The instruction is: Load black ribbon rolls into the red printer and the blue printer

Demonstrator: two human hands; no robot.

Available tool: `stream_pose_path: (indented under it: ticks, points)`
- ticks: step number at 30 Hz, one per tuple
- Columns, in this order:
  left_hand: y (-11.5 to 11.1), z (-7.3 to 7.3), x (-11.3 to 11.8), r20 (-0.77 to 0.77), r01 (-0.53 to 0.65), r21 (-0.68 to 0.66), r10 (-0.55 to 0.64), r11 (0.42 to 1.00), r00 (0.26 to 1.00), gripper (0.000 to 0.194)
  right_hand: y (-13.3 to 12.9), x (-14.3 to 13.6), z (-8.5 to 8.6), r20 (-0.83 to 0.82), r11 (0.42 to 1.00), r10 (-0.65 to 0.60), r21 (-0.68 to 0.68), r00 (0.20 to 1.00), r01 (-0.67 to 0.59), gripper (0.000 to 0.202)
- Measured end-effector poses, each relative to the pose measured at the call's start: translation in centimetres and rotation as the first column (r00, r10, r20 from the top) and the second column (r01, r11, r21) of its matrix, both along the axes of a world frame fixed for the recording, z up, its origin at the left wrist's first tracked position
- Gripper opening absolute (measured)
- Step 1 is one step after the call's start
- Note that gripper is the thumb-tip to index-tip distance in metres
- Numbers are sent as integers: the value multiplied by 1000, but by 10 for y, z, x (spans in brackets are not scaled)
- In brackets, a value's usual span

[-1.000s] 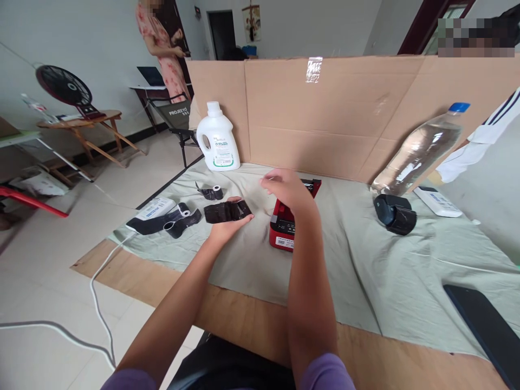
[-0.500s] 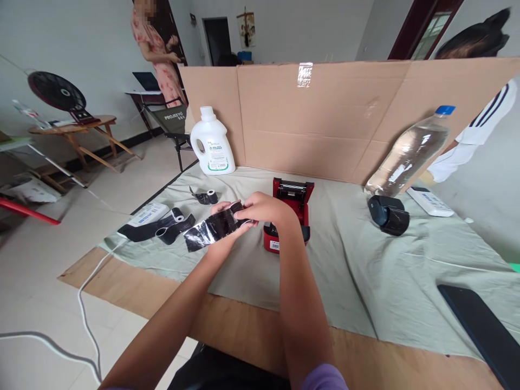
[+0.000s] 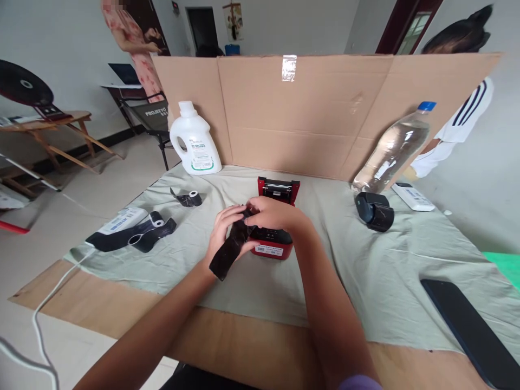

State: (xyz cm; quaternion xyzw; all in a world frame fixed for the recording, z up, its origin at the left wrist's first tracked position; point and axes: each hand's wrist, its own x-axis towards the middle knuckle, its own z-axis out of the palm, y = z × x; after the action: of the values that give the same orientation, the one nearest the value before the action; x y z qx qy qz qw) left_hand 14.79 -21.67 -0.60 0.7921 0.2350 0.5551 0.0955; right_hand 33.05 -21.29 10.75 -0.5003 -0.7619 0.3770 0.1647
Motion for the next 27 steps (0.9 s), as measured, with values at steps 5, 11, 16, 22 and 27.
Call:
stream_pose_path:
  ticks: [5,11,16,22,27]
  points:
    - [6,14,9,-48,34,-81,-38,996,998,59,-2,22,12,179,992,-125,33,976,121,3]
    - [16,41,16,-238,134,-147,-166,980,957,6,1,27,0,495,968,-249,99,833,231,8]
    - [21,35,16,-194,87,-194,-125,977,973,7,5,9,-14,620,949,-314,191,719,250,23]
    - [18,15,9,-156,165,-251,-209,954,965,32,11,5,-20,667,952,-307,207,679,227,27]
    - [14,12,15,-131,182,-252,-220,950,967,17,10,13,-24,612,956,-293,202,735,212,29]
